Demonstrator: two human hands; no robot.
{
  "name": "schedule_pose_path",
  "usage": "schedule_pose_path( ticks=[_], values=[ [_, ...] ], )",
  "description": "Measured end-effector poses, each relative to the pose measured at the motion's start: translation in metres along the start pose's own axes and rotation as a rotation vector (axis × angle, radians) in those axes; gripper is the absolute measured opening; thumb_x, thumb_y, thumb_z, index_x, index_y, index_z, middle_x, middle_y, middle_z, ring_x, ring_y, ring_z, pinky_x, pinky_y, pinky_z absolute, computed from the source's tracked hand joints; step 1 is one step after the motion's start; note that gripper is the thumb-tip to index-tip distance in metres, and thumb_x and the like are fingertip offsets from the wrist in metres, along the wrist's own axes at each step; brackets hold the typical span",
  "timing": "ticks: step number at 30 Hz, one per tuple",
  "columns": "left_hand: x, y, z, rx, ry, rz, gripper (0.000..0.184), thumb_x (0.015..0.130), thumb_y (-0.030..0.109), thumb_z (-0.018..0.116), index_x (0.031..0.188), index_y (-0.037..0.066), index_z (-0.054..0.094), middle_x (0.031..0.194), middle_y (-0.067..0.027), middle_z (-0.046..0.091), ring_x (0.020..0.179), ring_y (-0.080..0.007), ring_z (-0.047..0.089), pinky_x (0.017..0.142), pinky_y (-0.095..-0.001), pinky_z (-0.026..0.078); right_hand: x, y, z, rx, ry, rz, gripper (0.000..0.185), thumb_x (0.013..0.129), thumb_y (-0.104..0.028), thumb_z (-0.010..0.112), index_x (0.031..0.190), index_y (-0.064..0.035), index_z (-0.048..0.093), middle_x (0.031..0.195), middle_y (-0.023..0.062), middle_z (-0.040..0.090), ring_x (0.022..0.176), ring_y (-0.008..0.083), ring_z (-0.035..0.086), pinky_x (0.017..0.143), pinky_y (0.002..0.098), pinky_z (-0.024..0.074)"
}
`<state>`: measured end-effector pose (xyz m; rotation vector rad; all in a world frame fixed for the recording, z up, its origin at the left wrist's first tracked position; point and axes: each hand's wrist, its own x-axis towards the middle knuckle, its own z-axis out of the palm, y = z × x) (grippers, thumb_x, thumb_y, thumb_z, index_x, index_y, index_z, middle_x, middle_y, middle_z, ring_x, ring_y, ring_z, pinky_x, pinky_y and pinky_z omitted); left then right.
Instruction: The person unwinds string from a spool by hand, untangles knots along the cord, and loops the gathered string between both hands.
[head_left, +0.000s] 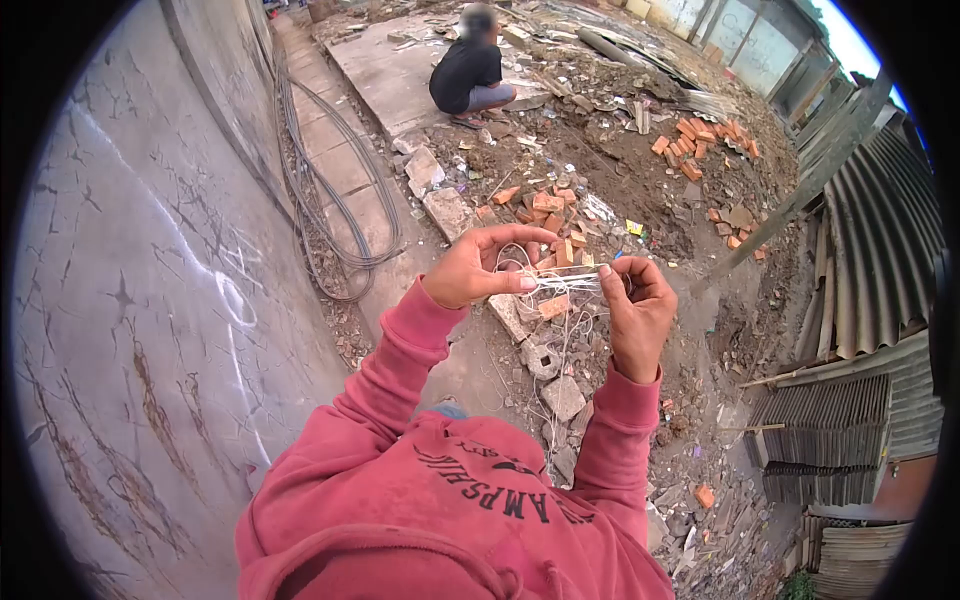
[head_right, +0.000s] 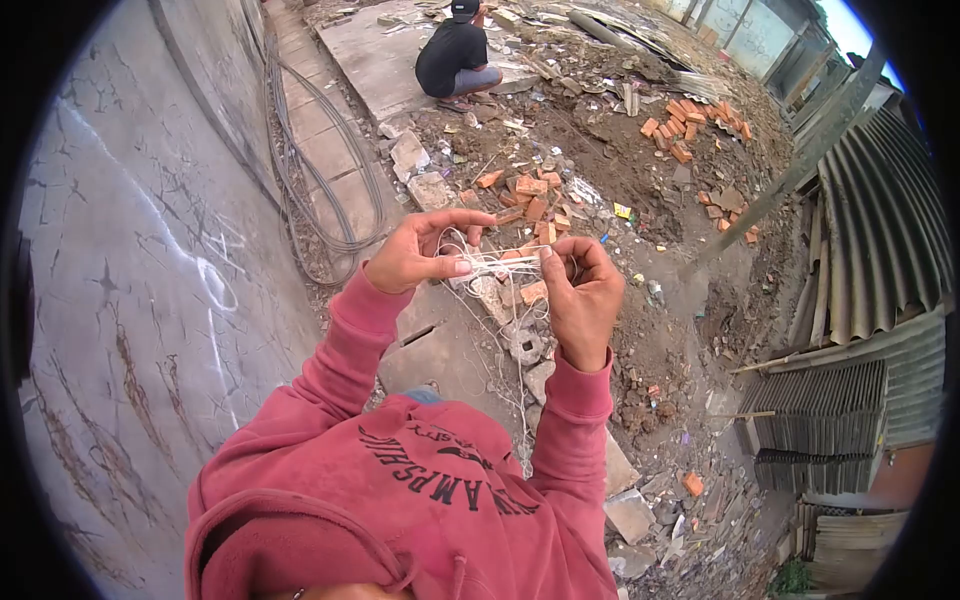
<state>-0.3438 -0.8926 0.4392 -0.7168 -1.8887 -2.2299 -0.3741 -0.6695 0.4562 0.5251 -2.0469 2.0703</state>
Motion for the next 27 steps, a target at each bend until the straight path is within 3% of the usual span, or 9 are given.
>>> schedule_pose_path(
  ticks=[1,4,7,9,12,14,17,21,27],
  values=[
    [0.002,-0.001,-0.013,-0.007,0.011,-0.003,0.046,0.078,-0.003,0.069,0.123,0.0,0.06,0.101,-0.004,0.059,0.08,-0.0072,0.057,0.068,-0.018,0.046,0.012,-0.001,0.014,-0.006,-0.009,0.008,0.007,0.086,0.0,0.067,0.09,0.0015,0.062,0.075,-0.0042,0.058,0.062,0.0001,0.047,0.053,0.0156,0.0349],
    [0.011,0.009,-0.061,0.309,0.228,-0.069,0.017,0.078,0.003,0.071,0.095,0.003,0.074,0.079,-0.0002,0.066,0.07,-0.0055,0.055,0.065,-0.0213,0.045,0.051,0.0,0.061,0.078,0.054,-0.086,0.009,0.086,0.0,0.066,0.095,0.0014,0.062,0.079,-0.0011,0.061,0.066,0.002,0.052,0.058,0.0158,0.0393],
    [0.011,0.017,-0.11,0.445,0.405,-0.148,0.014,0.079,0.002,0.069,0.092,0.002,0.073,0.071,0.0003,0.065,0.065,-0.0051,0.056,0.059,-0.0218,0.045,0.08,0.01,0.104,0.206,0.06,-0.073,0.012,0.086,0.001,0.066,0.098,0.0014,0.061,0.081,-0.0007,0.062,0.066,0.0023,0.053,0.058,0.0161,0.0395],
    [0.007,0.023,-0.136,0.521,0.432,-0.101,0.015,0.083,-0.002,0.067,0.098,-0.003,0.07,0.08,-0.0017,0.068,0.069,-0.0051,0.06,0.063,-0.0201,0.048,0.091,0.021,0.14,0.265,-0.023,-0.114,0.022,0.086,0.0,0.068,0.106,0.0016,0.06,0.083,-0.001,0.062,0.066,0.0018,0.051,0.056,0.0167,0.0383],
    [0.001,0.019,-0.158,0.194,0.466,-0.183,0.012,0.085,-0.001,0.067,0.096,-0.002,0.068,0.081,-0.0024,0.067,0.07,-0.0047,0.06,0.063,-0.0199,0.049,0.091,0.042,0.197,0.111,-0.457,-0.003,0.025,0.086,-0.005,0.07,0.109,0.0008,0.062,0.078,-0.0039,0.06,0.063,0.001,0.046,0.053,0.0185,0.0352],
    [-0.001,0.012,-0.184,0.256,0.549,-0.155,0.011,0.085,-0.001,0.066,0.096,-0.002,0.068,0.082,-0.0026,0.067,0.07,-0.005,0.06,0.063,-0.02,0.049,0.101,0.079,0.228,0.108,-0.591,0.068,0.015,0.088,-0.01,0.07,0.098,0.0002,0.068,0.07,-0.0061,0.057,0.061,0.0011,0.043,0.052,0.0191,0.0331],
    [0.007,-0.005,-0.238,0.264,0.691,-0.118,0.009,0.086,0.004,0.068,0.091,-0.003,0.068,0.075,-0.0013,0.065,0.066,-0.0043,0.059,0.058,-0.0212,0.048,0.134,0.099,0.266,0.077,-0.608,0.088,0.013,0.088,-0.012,0.069,0.091,0.0005,0.067,0.067,-0.0054,0.056,0.06,0.0016,0.043,0.052,0.0197,0.0333],
    [0.03,-0.009,-0.322,0.171,0.725,-0.167,0.018,0.09,0.016,0.067,0.083,-0.001,0.066,0.068,0.0,0.061,0.061,-0.0049,0.053,0.057,-0.0206,0.043,0.201,0.112,0.326,-0.124,-0.603,-0.09,0.011,0.087,-0.008,0.066,0.086,0.002,0.063,0.066,-0.0041,0.057,0.06,0.0015,0.045,0.053,0.0199,0.0354],
    [0.111,-0.023,-0.476,-0.33,0.901,0.051,0.017,0.095,0.019,0.059,0.085,0.005,0.059,0.068,-0.0007,0.055,0.061,-0.0103,0.055,0.059,-0.0258,0.045,0.333,0.183,0.424,0.27,-0.539,0.042,0.004,0.086,-0.003,0.063,0.085,0.0002,0.061,0.068,-0.0022,0.055,0.057,0.0012,0.043,0.051,0.0185,0.0327]
  ],
)
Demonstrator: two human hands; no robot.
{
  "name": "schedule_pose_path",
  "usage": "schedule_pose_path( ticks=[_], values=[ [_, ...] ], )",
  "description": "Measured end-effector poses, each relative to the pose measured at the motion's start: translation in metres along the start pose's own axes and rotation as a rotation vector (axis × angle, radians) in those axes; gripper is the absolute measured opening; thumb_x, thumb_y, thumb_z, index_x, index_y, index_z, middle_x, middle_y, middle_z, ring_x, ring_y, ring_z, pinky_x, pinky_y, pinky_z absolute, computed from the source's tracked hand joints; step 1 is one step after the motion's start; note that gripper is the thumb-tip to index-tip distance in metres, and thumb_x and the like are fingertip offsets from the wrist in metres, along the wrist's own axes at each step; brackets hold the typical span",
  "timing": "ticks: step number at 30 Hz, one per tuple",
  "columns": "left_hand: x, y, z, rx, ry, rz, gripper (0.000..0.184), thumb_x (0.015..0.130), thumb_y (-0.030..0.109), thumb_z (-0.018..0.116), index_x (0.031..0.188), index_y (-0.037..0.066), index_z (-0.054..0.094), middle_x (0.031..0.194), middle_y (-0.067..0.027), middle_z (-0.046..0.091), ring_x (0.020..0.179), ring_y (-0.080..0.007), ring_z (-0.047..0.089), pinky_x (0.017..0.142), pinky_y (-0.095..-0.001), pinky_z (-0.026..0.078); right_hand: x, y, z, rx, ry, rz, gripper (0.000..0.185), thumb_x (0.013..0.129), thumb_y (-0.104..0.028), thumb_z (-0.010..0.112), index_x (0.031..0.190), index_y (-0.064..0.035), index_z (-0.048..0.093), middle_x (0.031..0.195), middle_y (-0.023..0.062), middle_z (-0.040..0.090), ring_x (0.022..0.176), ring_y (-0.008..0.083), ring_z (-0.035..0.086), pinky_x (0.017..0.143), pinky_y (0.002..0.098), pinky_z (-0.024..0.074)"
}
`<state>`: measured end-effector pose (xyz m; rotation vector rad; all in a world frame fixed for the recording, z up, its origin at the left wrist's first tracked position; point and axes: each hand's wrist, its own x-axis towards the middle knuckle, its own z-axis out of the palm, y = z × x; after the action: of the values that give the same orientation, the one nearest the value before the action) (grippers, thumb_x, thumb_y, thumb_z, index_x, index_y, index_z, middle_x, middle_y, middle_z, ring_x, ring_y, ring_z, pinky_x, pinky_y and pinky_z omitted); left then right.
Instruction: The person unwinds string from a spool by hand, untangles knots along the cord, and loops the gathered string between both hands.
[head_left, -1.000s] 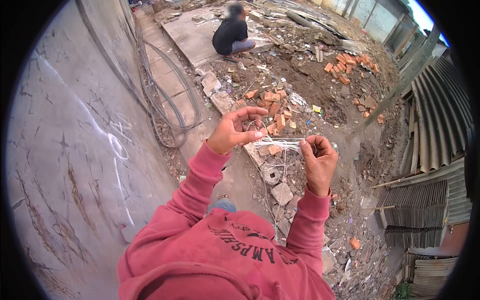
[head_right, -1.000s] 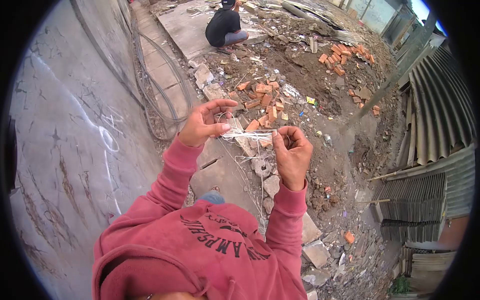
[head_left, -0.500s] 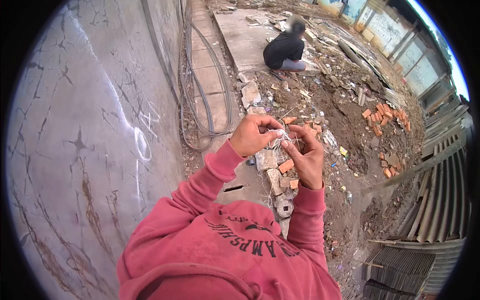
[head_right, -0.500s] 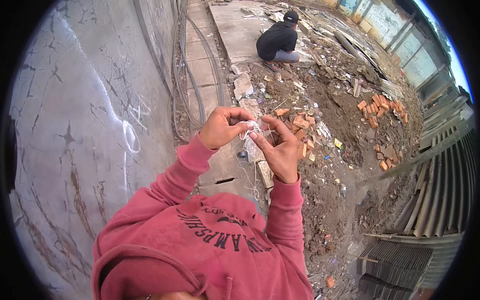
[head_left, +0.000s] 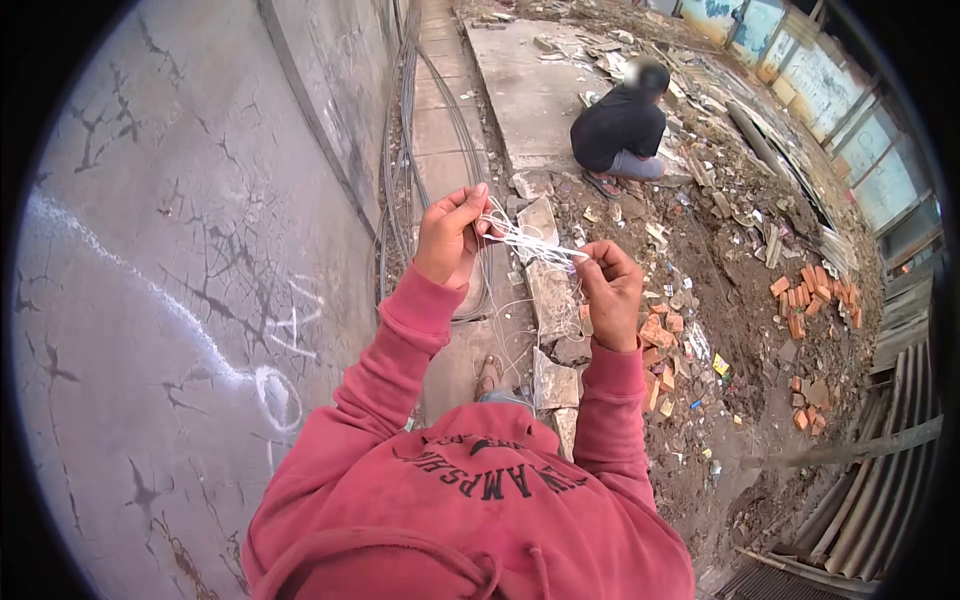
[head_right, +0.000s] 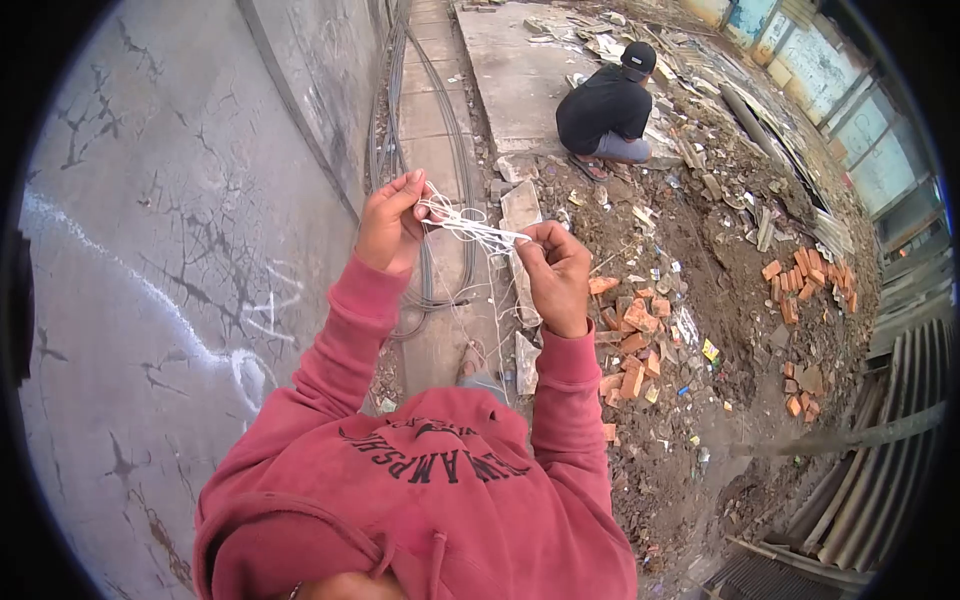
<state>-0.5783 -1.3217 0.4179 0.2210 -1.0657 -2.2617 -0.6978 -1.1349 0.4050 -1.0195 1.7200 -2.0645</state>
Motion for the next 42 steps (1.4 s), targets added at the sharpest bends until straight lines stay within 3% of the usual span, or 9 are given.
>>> schedule_pose_path(
  ticks=[3,6,10,15,17,23,29,33,42],
  values=[
    [0.088,0.023,-0.008,-0.048,-0.011,-0.02,0.011,0.095,0.017,0.058,0.091,0.007,0.057,0.075,-0.0029,0.059,0.058,-0.0085,0.054,0.05,-0.0202,0.042,0.082,0.029,0.001,0.537,-0.057,0.027,0.006,0.087,-0.001,0.056,0.083,-0.001,0.06,0.064,-0.0027,0.05,0.053,0.0026,0.04,0.048,0.0183,0.0295],
    [0.138,0.036,-0.015,-0.121,0.017,-0.009,0.011,0.092,0.012,0.06,0.099,0.007,0.054,0.098,-0.011,0.066,0.056,-0.0072,0.052,0.041,-0.0176,0.038,0.159,0.027,0.007,0.633,0.084,-0.028,0.007,0.089,-0.005,0.057,0.084,-0.0012,0.06,0.063,-0.003,0.049,0.052,0.0027,0.038,0.048,0.0186,0.0284],
    [0.209,0.05,-0.014,0.011,-0.093,0.021,0.019,0.091,0.011,0.062,0.105,0.006,0.051,0.12,-0.0161,0.063,0.054,-0.0053,0.051,0.039,-0.016,0.035,0.242,0.029,0.034,0.15,-0.082,0.086,0.013,0.09,-0.013,0.065,0.094,-0.0006,0.065,0.073,-0.0022,0.056,0.062,0.0004,0.041,0.051,0.0175,0.0293],
    [0.295,0.048,-0.025,0.014,-0.205,-0.01,0.025,0.094,0.01,0.058,0.115,0.002,0.048,0.133,-0.0203,0.052,0.054,-0.0058,0.053,0.045,-0.0145,0.043,0.323,0.081,0.081,0.138,-0.32,-0.101,0.014,0.089,-0.014,0.068,0.096,-0.0015,0.066,0.069,-0.003,0.059,0.054,-0.0008,0.042,0.048,0.0159,0.0292],
    [0.335,0.058,-0.044,0.075,-0.303,-0.008,0.037,0.091,0.013,0.061,0.122,-0.002,0.045,0.139,-0.0224,0.045,0.055,-0.0074,0.056,0.046,-0.0158,0.046,0.357,0.1,0.079,0.341,-0.33,0.231,0.011,0.089,-0.011,0.067,0.091,-0.0014,0.064,0.068,-0.0025,0.058,0.05,-0.0002,0.041,0.045,0.0165,0.0287],
    [0.474,0.066,-0.121,0.27,-0.309,-0.049,0.044,0.084,0.005,0.066,0.124,-0.001,0.048,0.13,-0.0207,0.054,0.062,-0.0102,0.063,0.046,-0.0169,0.045,0.492,0.178,0.083,0.43,0.183,0.152,0.004,0.089,-0.005,0.061,0.089,-0.0019,0.06,0.062,-0.0044,0.05,0.047,0.0003,0.037,0.041,0.0176,0.0257],
    [0.688,0.063,-0.231,0.715,-0.092,0.142,0.034,0.08,-0.009,0.062,0.113,0.0,0.062,0.1,-0.0078,0.069,0.082,-0.0053,0.063,0.068,-0.02,0.049,0.667,0.245,0.13,0.259,0.004,0.034,0.011,0.092,-0.01,0.062,0.084,-0.0011,0.06,0.067,0.001,0.056,0.051,0.0041,0.045,0.043,0.0177,0.0272],
    [0.786,0.107,-0.253,1.004,0.005,0.243,0.027,0.078,-0.004,0.066,0.101,0.007,0.072,0.09,0.0009,0.068,0.068,-0.0014,0.055,0.059,-0.0183,0.043,0.755,0.262,0.165,0.33,0.034,0.113,0.012,0.09,-0.01,0.064,0.084,-0.0003,0.061,0.063,0.0,0.055,0.051,0.0036,0.045,0.045,0.0179,0.028],
    [1.007,0.17,-0.328,1.185,0.218,0.535,0.011,0.085,0.004,0.065,0.095,0.003,0.069,0.081,-0.0033,0.066,0.061,-0.0054,0.055,0.055,-0.0206,0.044,0.924,0.342,0.194,0.147,-0.067,0.276,0.012,0.089,-0.008,0.065,0.097,-0.0001,0.062,0.068,-0.0002,0.062,0.052,0.0012,0.047,0.045,0.0167,0.0278]
  ],
)
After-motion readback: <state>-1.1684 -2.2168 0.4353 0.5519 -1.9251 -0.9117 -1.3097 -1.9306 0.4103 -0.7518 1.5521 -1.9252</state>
